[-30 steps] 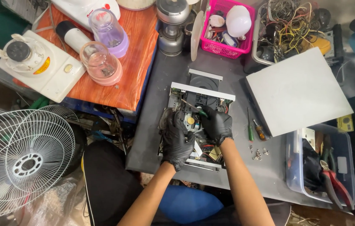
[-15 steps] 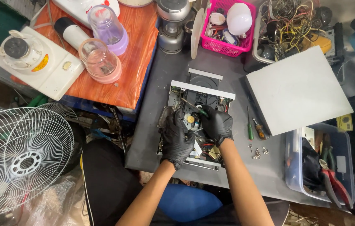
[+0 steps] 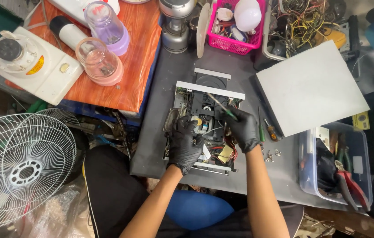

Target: The person works on the internal components of a disassembled electronic device, likely a microwave, using a screwdriver to manipulate parts and wires. They handle a black circular component and various internal wiring while seated at a cluttered workbench.

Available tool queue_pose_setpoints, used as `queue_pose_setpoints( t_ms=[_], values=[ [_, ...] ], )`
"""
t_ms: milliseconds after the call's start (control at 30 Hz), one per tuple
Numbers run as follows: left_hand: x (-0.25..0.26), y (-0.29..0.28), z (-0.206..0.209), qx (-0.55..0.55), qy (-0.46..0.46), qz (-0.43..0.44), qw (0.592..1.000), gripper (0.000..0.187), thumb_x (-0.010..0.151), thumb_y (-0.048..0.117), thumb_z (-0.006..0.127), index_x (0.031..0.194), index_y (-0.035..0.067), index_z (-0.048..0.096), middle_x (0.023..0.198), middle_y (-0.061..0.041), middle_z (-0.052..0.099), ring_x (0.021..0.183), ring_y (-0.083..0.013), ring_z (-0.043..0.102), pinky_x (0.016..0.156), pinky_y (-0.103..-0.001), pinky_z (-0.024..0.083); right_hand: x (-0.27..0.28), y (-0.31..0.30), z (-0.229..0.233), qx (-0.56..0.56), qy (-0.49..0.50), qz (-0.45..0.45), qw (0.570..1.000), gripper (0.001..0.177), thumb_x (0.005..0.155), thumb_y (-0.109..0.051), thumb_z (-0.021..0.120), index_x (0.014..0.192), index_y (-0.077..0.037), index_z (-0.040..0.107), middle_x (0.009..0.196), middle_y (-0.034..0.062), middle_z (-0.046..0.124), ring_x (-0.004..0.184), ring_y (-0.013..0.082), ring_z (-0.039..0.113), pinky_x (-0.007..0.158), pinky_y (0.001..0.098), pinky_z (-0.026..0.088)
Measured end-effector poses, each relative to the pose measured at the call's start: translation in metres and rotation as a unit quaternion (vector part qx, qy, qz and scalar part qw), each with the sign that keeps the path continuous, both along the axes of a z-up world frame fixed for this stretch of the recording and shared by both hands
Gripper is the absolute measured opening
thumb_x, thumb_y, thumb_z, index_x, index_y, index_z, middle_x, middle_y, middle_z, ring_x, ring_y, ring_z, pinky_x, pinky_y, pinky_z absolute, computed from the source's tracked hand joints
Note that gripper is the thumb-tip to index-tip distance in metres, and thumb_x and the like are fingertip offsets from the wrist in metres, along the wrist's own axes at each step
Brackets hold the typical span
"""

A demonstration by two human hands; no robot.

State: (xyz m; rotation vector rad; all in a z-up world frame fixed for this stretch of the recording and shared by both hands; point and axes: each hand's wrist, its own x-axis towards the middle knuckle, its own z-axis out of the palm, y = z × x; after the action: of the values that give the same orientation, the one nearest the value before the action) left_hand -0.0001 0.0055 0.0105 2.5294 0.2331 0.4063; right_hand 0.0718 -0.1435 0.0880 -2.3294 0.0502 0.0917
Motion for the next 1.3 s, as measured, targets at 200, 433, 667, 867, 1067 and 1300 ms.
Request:
queue_pose_setpoints(
  t_ms=[200, 433, 667, 867, 1067, 1300],
  values=[
    [-0.002, 0.001, 0.011, -0.001, -0.008, -0.069, 0.998, 0.028, 0.085, 0.037, 0.064, 0.112, 0.038, 0.069, 0.129, -0.001, 0.056, 0.124, -0.0326, 0.053, 0.095, -0.050, 0.045, 0.044, -0.114, -0.120, 0.059, -0.042, -0.074, 0.995, 0.028, 0.091, -0.038, 0.082, 0.103, -0.014, 0.079, 0.081, 0.0137, 0.074, 0.089, 0.0292, 0.073, 0.082, 0.0405, 0.054],
    [0.002, -0.004, -0.010, 0.008, 0.001, -0.116, 0.993, 0.015, 0.096, 0.049, 0.061, 0.093, 0.036, 0.068, 0.121, 0.009, 0.063, 0.122, -0.0244, 0.056, 0.095, -0.045, 0.047, -0.005, -0.122, -0.126, 0.019, 0.054, -0.155, 0.986, 0.027, 0.092, -0.041, 0.073, 0.093, -0.015, 0.079, 0.069, 0.0078, 0.070, 0.082, 0.0261, 0.071, 0.081, 0.0403, 0.052],
    [-0.002, -0.004, -0.008, -0.006, -0.046, -0.080, 0.996, 0.010, 0.086, 0.026, 0.065, 0.077, 0.023, 0.063, 0.108, 0.006, 0.064, 0.113, -0.0244, 0.060, 0.086, -0.045, 0.051, -0.025, -0.093, -0.113, -0.135, 0.099, -0.170, 0.971, 0.041, 0.095, -0.051, 0.057, 0.106, -0.016, 0.075, 0.094, 0.0162, 0.077, 0.103, 0.0407, 0.071, 0.091, 0.0518, 0.054],
    [-0.001, -0.003, -0.019, -0.009, -0.073, -0.046, 0.996, 0.009, 0.079, 0.024, 0.067, 0.072, 0.021, 0.061, 0.100, 0.004, 0.064, 0.105, -0.0260, 0.063, 0.082, -0.044, 0.052, -0.027, -0.086, -0.110, -0.165, 0.102, -0.164, 0.967, 0.045, 0.096, -0.057, 0.052, 0.108, -0.019, 0.073, 0.095, 0.0106, 0.078, 0.103, 0.0361, 0.072, 0.093, 0.0494, 0.055],
    [-0.003, -0.004, -0.003, -0.049, -0.078, -0.110, 0.990, 0.006, 0.078, 0.025, 0.069, 0.073, 0.022, 0.068, 0.097, 0.004, 0.065, 0.105, -0.0255, 0.062, 0.083, -0.042, 0.050, -0.029, -0.087, -0.094, -0.185, 0.061, -0.168, 0.966, 0.037, 0.095, -0.051, 0.055, 0.107, -0.021, 0.074, 0.089, 0.0063, 0.077, 0.098, 0.0332, 0.074, 0.091, 0.0494, 0.055],
    [0.006, -0.008, -0.043, -0.025, -0.106, -0.199, 0.974, 0.010, 0.075, 0.029, 0.075, 0.068, 0.027, 0.068, 0.091, 0.011, 0.067, 0.097, -0.0198, 0.064, 0.077, -0.039, 0.052, -0.014, -0.058, -0.063, 0.039, -0.162, -0.041, 0.985, 0.011, 0.092, -0.021, 0.074, 0.086, -0.012, 0.077, 0.081, 0.0149, 0.072, 0.092, 0.0372, 0.071, 0.083, 0.0450, 0.056]
  ],
)
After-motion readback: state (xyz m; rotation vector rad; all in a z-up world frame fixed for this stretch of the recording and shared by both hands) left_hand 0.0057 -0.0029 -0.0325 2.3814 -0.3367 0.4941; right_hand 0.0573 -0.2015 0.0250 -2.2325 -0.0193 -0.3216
